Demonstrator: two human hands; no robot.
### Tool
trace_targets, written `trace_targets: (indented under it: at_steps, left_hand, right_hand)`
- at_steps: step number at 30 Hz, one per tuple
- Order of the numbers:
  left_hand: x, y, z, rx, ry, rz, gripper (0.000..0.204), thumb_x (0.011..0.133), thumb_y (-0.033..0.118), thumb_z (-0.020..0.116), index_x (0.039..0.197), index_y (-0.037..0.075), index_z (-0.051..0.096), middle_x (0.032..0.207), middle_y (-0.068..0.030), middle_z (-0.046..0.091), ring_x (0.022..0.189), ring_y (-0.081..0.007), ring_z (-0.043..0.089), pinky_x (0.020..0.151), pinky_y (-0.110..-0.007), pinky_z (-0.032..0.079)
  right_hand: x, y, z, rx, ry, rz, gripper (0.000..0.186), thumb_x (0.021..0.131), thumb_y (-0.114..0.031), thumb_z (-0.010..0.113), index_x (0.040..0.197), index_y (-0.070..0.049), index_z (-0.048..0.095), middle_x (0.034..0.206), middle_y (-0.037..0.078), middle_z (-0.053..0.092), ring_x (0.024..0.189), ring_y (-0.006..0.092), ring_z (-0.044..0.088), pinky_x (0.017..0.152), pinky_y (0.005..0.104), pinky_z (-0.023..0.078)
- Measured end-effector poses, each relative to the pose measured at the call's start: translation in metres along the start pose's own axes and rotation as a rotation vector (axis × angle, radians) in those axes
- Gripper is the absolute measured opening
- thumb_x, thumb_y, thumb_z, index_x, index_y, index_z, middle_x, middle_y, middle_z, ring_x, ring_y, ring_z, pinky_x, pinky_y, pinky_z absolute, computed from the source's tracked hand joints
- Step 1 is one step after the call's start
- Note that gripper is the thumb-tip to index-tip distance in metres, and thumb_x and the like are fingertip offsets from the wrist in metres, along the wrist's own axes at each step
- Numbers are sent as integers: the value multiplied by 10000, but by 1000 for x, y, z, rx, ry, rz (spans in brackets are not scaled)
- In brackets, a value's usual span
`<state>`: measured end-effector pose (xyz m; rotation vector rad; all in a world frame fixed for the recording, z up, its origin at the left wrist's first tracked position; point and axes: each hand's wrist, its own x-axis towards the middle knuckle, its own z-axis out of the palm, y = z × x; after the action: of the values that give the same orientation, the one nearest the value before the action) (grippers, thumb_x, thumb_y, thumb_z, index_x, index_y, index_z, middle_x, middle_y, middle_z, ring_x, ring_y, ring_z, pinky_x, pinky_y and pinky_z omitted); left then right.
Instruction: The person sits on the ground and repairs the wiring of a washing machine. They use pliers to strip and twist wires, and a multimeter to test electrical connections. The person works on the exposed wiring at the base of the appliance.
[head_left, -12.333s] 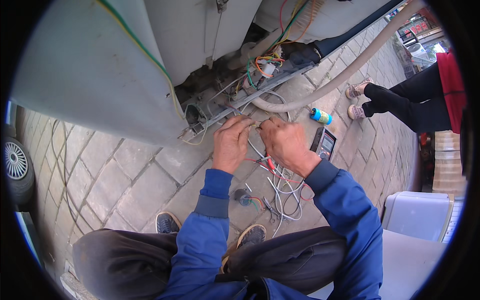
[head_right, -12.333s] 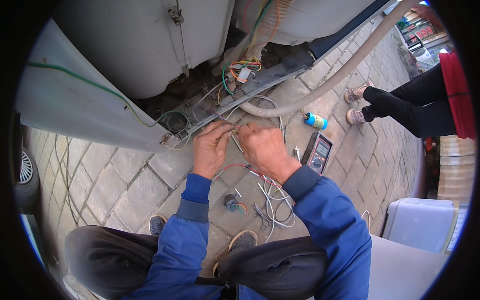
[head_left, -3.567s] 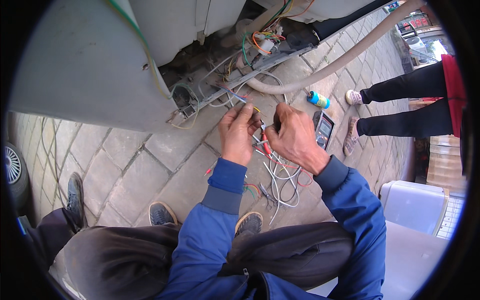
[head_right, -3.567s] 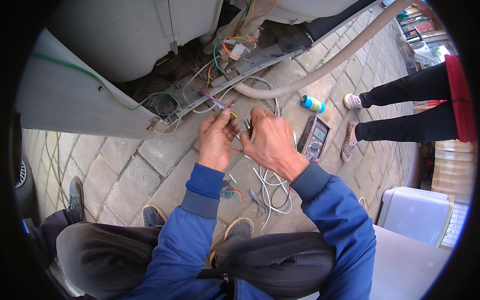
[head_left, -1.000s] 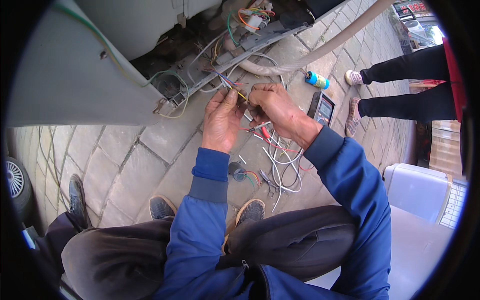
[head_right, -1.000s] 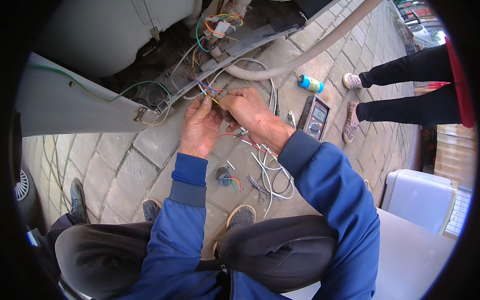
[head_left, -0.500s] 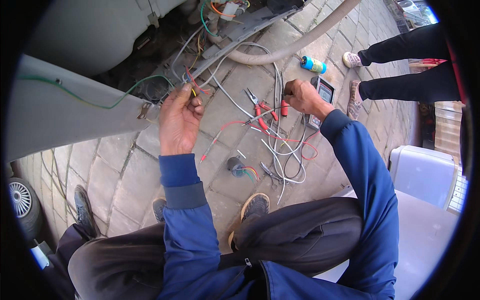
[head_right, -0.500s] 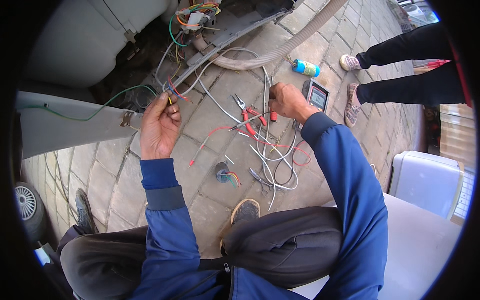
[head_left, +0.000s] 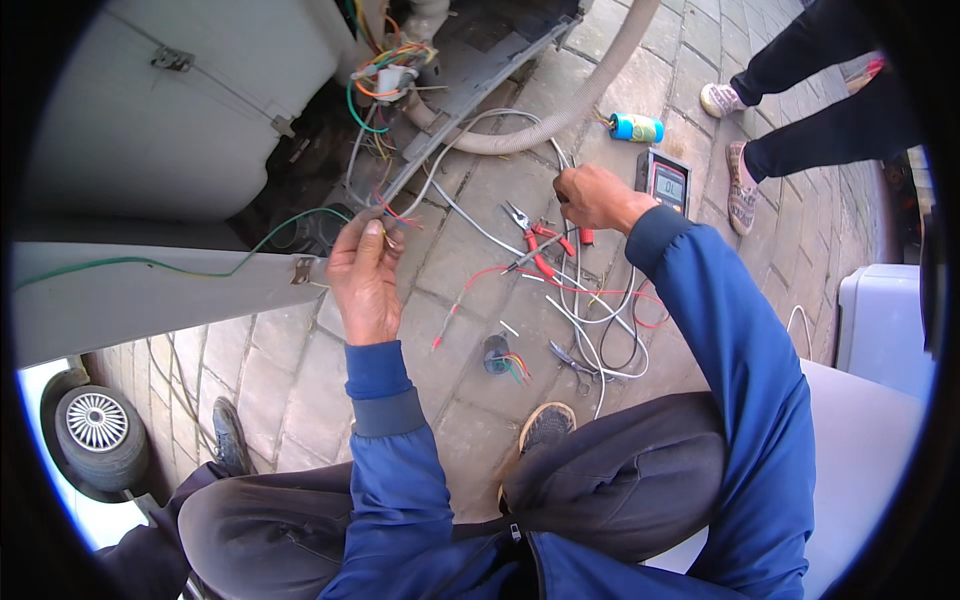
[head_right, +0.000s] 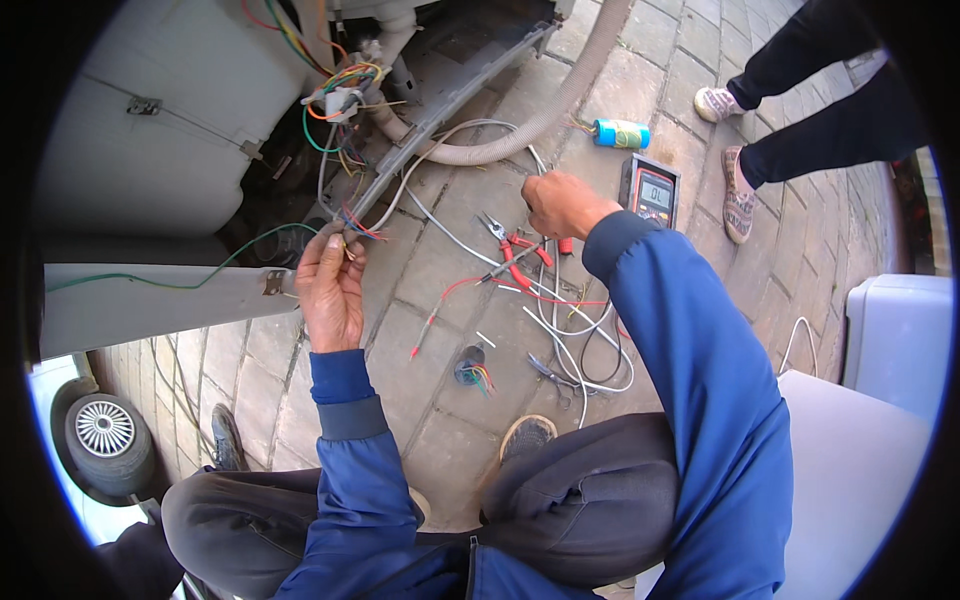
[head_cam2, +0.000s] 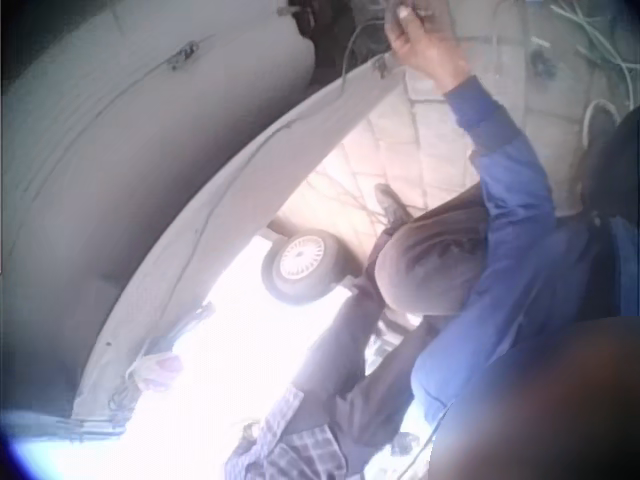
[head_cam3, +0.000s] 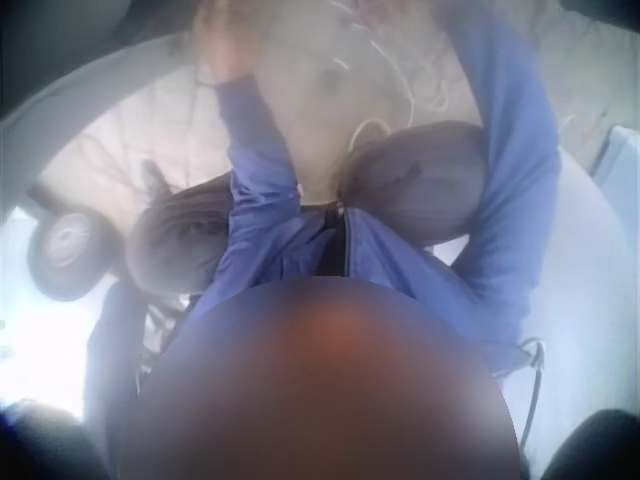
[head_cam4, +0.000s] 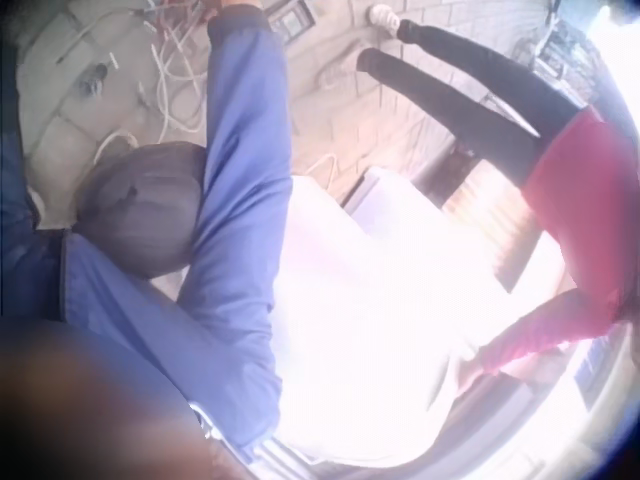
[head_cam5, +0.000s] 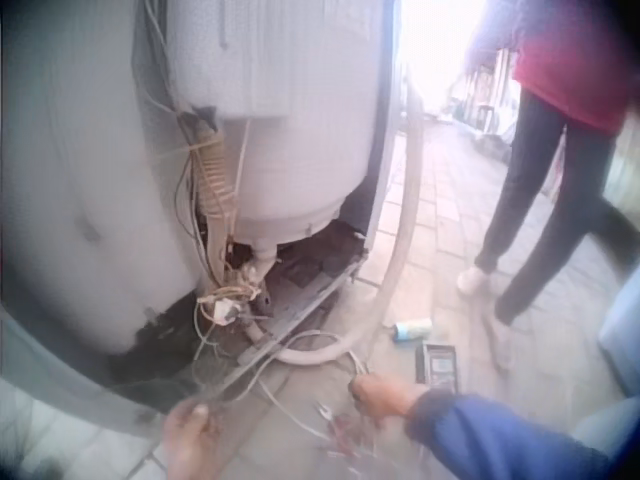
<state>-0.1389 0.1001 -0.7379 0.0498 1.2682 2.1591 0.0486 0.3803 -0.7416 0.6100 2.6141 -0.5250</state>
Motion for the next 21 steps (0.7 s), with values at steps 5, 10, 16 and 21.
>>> trace_targets:
  at_steps: [5,10,16,21]
  left_hand:
    - [1,8,29,236,-14,143,326,991,1,605,1306,-80,590,1160,-161,699,1001,-216,712,824,-279,580]
    - [6,26,47,523,92,153,333,979,112,693,1253,-71,644,1050,-104,719,898,-163,706,742,-255,566]
    - [8,25,35,641,41,232,230,977,141,706,1135,-24,732,990,-55,720,837,-112,671,719,-234,545]
    - [12,8,15,487,48,222,209,971,117,709,1124,-24,733,1015,-66,733,855,-115,676,735,-239,547]
  right_hand:
    - [-2,2,3,37,65,-14,199,788,-94,644,960,-4,684,954,276,700,964,450,681,819,520,541]
    - [-7,-20,-18,161,136,-97,198,779,-81,646,964,-26,690,983,258,708,973,443,684,836,503,548]
    - [-54,-62,15,149,-249,-322,244,735,-93,738,962,-7,721,934,204,721,917,377,706,796,452,556]
    - [-113,-103,34,180,-213,-426,520,730,-82,783,1218,-5,620,1023,213,698,978,419,682,831,493,552]
